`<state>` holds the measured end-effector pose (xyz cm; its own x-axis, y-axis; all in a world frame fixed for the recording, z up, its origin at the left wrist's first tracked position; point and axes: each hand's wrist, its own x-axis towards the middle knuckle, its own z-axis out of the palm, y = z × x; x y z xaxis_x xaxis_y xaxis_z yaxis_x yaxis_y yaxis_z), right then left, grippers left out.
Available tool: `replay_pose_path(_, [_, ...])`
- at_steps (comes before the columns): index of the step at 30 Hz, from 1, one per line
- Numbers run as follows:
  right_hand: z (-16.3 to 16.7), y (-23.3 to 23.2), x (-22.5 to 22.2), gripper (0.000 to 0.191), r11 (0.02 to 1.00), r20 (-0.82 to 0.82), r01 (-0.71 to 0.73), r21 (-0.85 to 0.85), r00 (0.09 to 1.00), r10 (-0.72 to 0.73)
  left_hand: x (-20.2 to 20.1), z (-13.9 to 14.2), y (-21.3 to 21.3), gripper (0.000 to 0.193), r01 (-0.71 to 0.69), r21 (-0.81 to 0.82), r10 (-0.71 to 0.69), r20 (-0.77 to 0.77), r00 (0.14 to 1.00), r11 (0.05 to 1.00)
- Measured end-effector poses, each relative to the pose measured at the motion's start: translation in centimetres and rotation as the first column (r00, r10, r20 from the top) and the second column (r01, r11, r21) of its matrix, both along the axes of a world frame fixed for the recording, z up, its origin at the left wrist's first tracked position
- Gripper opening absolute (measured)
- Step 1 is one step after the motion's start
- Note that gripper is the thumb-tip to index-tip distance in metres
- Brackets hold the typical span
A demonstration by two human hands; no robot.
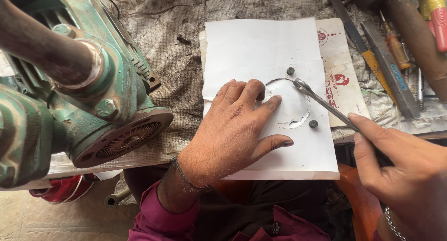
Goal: The person holds a sheet of white paper on a cluttered workbench, weights it with two small nuts, and uses a spanner as a guide to trace a large circle onto the paper by hand. They reposition the nuts and continue tracing the circle around the sheet.
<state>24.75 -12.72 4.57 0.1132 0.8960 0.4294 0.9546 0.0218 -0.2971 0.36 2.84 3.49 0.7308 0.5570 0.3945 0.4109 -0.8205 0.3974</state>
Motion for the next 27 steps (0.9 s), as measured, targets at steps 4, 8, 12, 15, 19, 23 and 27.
replay_pose_path(4, [0.7,-0.2,-0.2,0.031,1.0,-0.064,0.017,-0.014,0.998,-0.017,-0.2,0.0,0.1,0.069,-0.002,0.036,0.002,0.013,1.0,0.999])
replay_pose_path(8, [0.4,-1.0,0.2,0.037,0.996,0.022,-0.031,-0.081,0.999,0.033,-0.1,0.0,0.1,0.072,0.012,-0.034,-0.014,-0.031,0.999,0.999])
replay_pose_path(12, [-0.1,-1.7,0.3,0.029,0.999,-0.085,-0.002,0.05,0.996,0.006,-0.1,0.0,0.1,0.072,0.014,0.009,-0.014,-0.016,1.0,1.0])
replay_pose_path(15, [0.0,-1.5,0.3,0.033,0.997,-0.018,-0.073,0.004,0.997,0.073,-0.1,0.0,0.2,0.072,0.014,0.015,-0.014,-0.021,1.0,1.0])
replay_pose_path(19, [0.2,-1.0,-0.7,0.025,0.99,-0.112,0.004,0.138,0.994,0.012,-0.1,-0.1,0.2,0.072,0.014,0.022,-0.013,-0.027,1.0,1.0])
replay_pose_path(23, [0.6,-0.6,-1.0,0.033,0.997,0.103,-0.076,-0.009,0.992,0.076,-0.1,-0.2,0.2,0.073,0.013,0.032,-0.012,-0.035,0.999,0.999])
replay_pose_path(27, [0.5,-0.7,-0.7,0.031,0.994,-0.045,-0.021,0.103,0.999,0.026,-0.1,-0.1,0.2,0.073,0.016,0.019,-0.015,-0.037,0.999,1.0])
